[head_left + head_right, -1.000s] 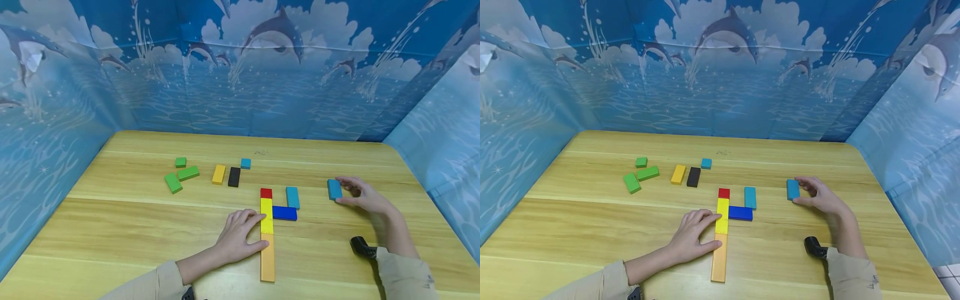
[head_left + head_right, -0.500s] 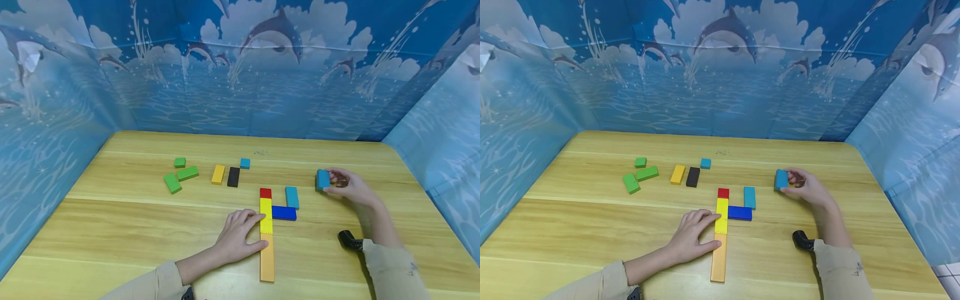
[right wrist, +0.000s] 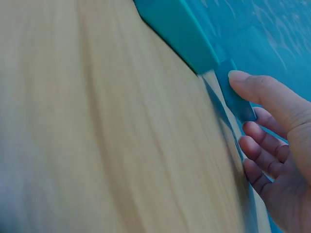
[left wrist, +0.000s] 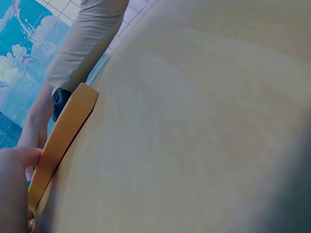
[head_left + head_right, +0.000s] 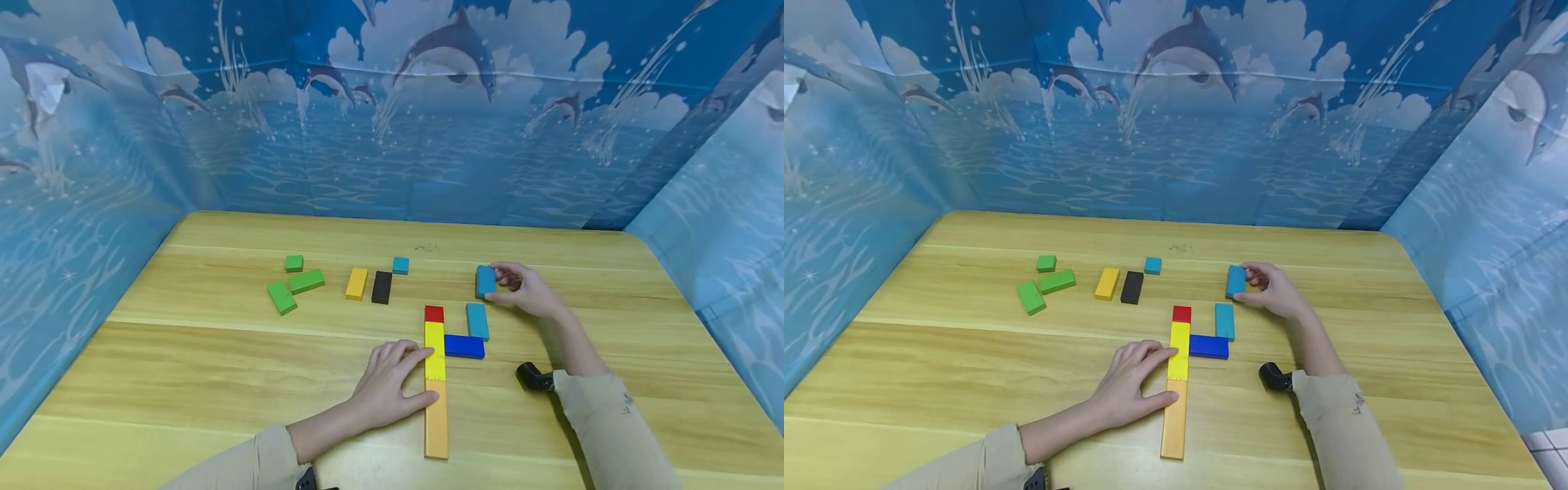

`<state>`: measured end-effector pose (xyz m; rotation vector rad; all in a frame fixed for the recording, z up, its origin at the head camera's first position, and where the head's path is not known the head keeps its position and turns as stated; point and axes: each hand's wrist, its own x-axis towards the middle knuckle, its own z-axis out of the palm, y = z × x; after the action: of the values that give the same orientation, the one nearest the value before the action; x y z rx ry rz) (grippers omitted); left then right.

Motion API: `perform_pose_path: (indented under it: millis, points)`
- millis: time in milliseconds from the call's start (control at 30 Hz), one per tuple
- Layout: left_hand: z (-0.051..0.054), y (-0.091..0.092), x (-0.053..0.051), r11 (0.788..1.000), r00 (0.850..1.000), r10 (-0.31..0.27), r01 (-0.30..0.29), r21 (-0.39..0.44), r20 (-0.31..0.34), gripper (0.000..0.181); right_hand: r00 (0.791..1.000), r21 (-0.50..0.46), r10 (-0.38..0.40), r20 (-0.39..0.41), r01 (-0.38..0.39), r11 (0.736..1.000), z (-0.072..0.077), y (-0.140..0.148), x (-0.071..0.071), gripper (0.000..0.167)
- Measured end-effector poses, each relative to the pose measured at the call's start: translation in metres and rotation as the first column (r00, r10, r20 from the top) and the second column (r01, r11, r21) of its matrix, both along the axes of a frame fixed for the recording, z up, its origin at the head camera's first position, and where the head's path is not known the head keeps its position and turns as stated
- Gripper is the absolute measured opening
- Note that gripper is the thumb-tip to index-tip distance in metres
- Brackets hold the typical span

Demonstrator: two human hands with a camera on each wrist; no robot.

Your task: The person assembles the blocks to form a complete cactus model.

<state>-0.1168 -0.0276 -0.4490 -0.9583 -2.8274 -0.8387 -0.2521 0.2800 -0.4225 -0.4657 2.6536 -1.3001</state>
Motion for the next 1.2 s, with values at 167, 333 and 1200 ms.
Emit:
perform_pose_path:
  millis: [167,333,1200]
  points:
    - [0.002,0.000,0.000,1.000,1.000,0.000,0.000,0.002,0.008,0.060,1.000,0.015,0.022,-0.009,-0.022,1.000,-0.002,-0.009,-0.004,0.061]
    - [0.002,0.000,-0.001,1.000,1.000,0.003,-0.003,0.002,0.009,0.060,0.998,-0.001,0.053,0.017,-0.053,0.999,-0.003,-0.014,-0.006,0.062]
    - [0.001,0.000,0.000,1.000,1.000,0.003,-0.003,-0.001,0.019,0.061,0.994,-0.019,0.060,0.089,-0.059,0.998,-0.002,-0.017,-0.006,0.043]
